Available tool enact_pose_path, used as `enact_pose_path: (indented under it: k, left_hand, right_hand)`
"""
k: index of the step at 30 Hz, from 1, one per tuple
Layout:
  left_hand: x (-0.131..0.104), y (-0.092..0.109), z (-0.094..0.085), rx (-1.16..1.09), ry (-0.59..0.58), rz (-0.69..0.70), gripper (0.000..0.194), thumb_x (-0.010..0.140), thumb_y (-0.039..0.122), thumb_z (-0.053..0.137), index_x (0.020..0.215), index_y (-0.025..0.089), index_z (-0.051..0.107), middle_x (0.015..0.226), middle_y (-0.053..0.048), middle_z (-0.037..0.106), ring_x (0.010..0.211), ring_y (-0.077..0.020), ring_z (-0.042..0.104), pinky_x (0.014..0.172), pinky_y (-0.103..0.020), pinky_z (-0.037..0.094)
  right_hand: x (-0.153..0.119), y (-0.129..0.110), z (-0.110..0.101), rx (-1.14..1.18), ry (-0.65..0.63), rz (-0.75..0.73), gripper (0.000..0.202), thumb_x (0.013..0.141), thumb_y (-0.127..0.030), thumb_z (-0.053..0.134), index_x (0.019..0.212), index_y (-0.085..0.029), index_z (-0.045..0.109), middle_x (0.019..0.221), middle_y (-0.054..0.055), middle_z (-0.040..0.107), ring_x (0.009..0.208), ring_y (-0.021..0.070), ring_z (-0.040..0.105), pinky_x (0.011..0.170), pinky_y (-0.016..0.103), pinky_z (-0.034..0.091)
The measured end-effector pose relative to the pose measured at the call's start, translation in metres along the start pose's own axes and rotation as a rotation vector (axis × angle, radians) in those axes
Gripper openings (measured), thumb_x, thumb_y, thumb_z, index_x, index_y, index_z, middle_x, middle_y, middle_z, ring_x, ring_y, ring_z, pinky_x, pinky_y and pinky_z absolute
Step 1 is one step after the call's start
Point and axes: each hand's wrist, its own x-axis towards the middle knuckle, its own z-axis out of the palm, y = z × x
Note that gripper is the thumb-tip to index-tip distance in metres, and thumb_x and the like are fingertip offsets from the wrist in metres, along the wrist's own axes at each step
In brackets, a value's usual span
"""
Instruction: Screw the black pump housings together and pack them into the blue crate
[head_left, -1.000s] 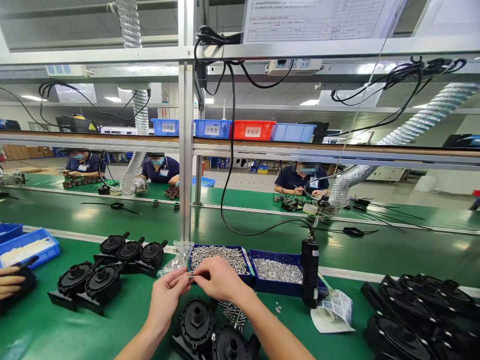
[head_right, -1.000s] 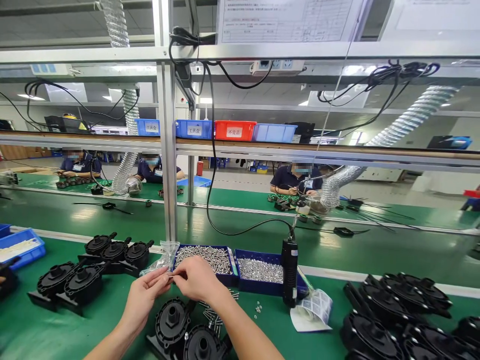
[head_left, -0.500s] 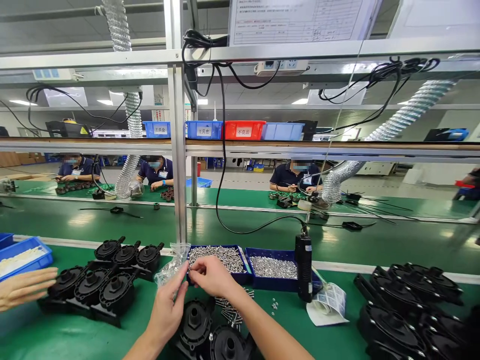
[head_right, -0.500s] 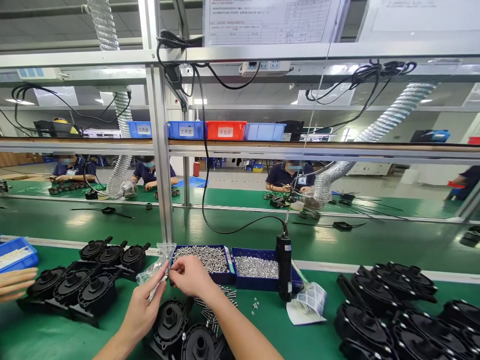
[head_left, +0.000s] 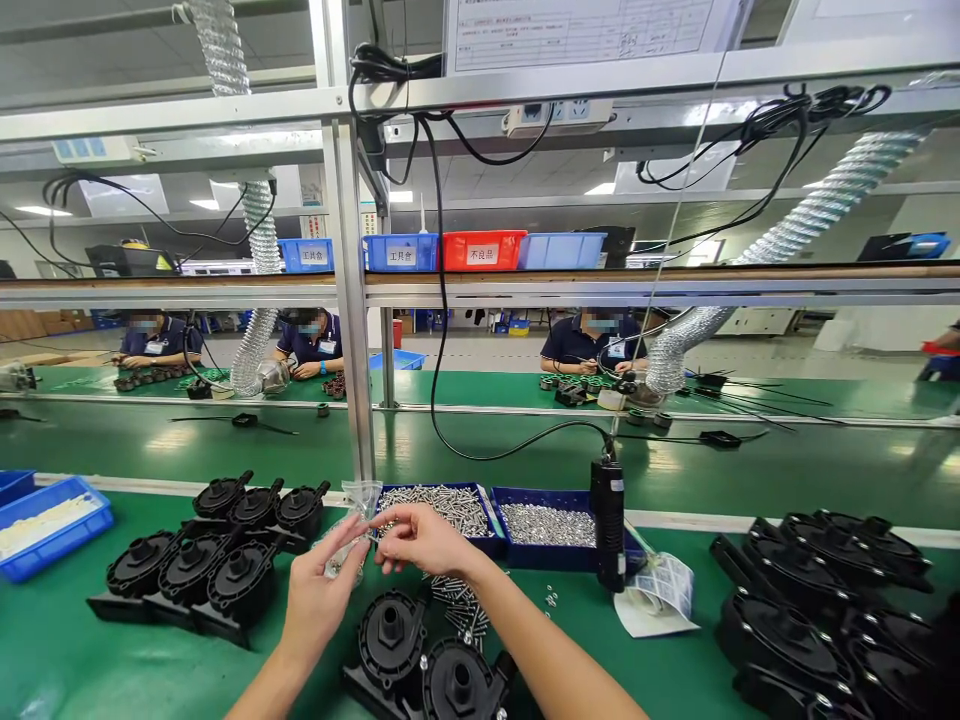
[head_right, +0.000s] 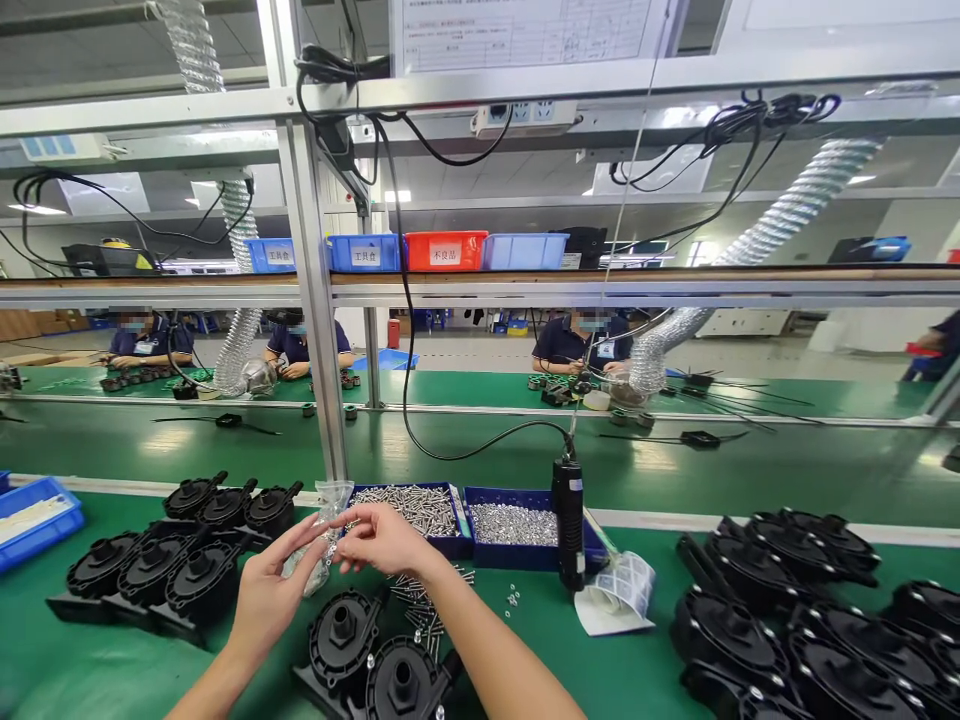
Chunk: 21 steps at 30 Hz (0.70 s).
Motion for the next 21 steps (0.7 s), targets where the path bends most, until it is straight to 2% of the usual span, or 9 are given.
enact_pose_path:
  k: [2, 4, 6, 9, 13, 17, 21]
  left_hand:
    - [0.008, -0.003, -0.007, 0.096, 0.013, 0.093, 0.036, 0.1, 0.046, 0.069, 0.129, 0.025, 0.079, 0.122, -0.008, 0.083, 0.107, -0.0273, 0.08, 0.101, -0.042, 0.065]
    - [0.015, -0.009, -0.017, 0.258, 0.01, 0.201, 0.026, 0.101, 0.04, 0.064, 0.113, 0.025, 0.082, 0.119, -0.009, 0.081, 0.108, -0.0291, 0.076, 0.1, -0.046, 0.062]
    - [0.019, -0.017, -0.025, 0.461, -0.061, 0.229, 0.022, 0.098, 0.03, 0.062, 0.094, 0.024, 0.082, 0.11, -0.011, 0.079, 0.105, -0.0313, 0.072, 0.096, -0.047, 0.061]
    - [0.017, -0.027, -0.03, 0.746, -0.252, 0.097, 0.019, 0.09, 0.017, 0.064, 0.08, 0.022, 0.08, 0.108, -0.012, 0.075, 0.103, -0.0323, 0.067, 0.091, -0.045, 0.059]
    - [0.012, -0.026, -0.025, 0.944, -0.455, -0.035, 0.025, 0.092, 0.014, 0.063, 0.079, 0.02, 0.083, 0.126, -0.016, 0.071, 0.118, -0.0361, 0.062, 0.102, -0.046, 0.054]
    - [0.014, -0.021, -0.02, 0.985, -0.499, -0.085, 0.031, 0.099, 0.02, 0.057, 0.085, 0.015, 0.084, 0.128, -0.02, 0.07, 0.119, -0.038, 0.06, 0.106, -0.047, 0.051]
    - [0.016, -0.023, -0.019, 0.955, -0.509, -0.105, 0.025, 0.094, 0.017, 0.061, 0.088, 0.017, 0.085, 0.134, -0.02, 0.068, 0.123, -0.0382, 0.06, 0.105, -0.046, 0.05]
  right_hand:
    - [-0.003, -0.004, -0.007, -0.085, -0.013, -0.008, 0.041, 0.095, -0.042, 0.065, 0.122, -0.013, 0.072, 0.096, 0.011, 0.082, 0.08, 0.0206, 0.079, 0.074, 0.03, 0.061]
    - [-0.01, -0.012, -0.015, -0.205, -0.027, -0.021, 0.032, 0.097, -0.031, 0.061, 0.117, -0.012, 0.076, 0.098, 0.012, 0.083, 0.082, 0.0207, 0.079, 0.077, 0.03, 0.061]
    - [-0.021, -0.022, -0.021, -0.357, -0.043, -0.04, 0.026, 0.095, -0.023, 0.061, 0.111, -0.016, 0.081, 0.099, 0.01, 0.085, 0.086, 0.0221, 0.079, 0.079, 0.031, 0.06]
    - [-0.037, -0.037, -0.019, -0.62, -0.048, -0.062, 0.026, 0.089, -0.012, 0.064, 0.101, -0.022, 0.085, 0.104, 0.007, 0.086, 0.096, 0.0269, 0.079, 0.086, 0.034, 0.057]
    - [-0.045, -0.046, -0.003, -0.903, -0.067, -0.052, 0.028, 0.087, -0.007, 0.065, 0.096, -0.024, 0.086, 0.103, 0.008, 0.086, 0.1, 0.0306, 0.079, 0.086, 0.035, 0.054]
    - [-0.04, -0.046, 0.007, -1.052, -0.101, -0.064, 0.026, 0.091, -0.01, 0.065, 0.103, -0.023, 0.085, 0.107, 0.009, 0.085, 0.099, 0.029, 0.078, 0.079, 0.033, 0.051]
    - [-0.037, -0.047, 0.012, -1.141, -0.131, -0.091, 0.025, 0.091, -0.009, 0.067, 0.106, -0.02, 0.083, 0.108, 0.01, 0.084, 0.097, 0.0284, 0.078, 0.071, 0.032, 0.046]
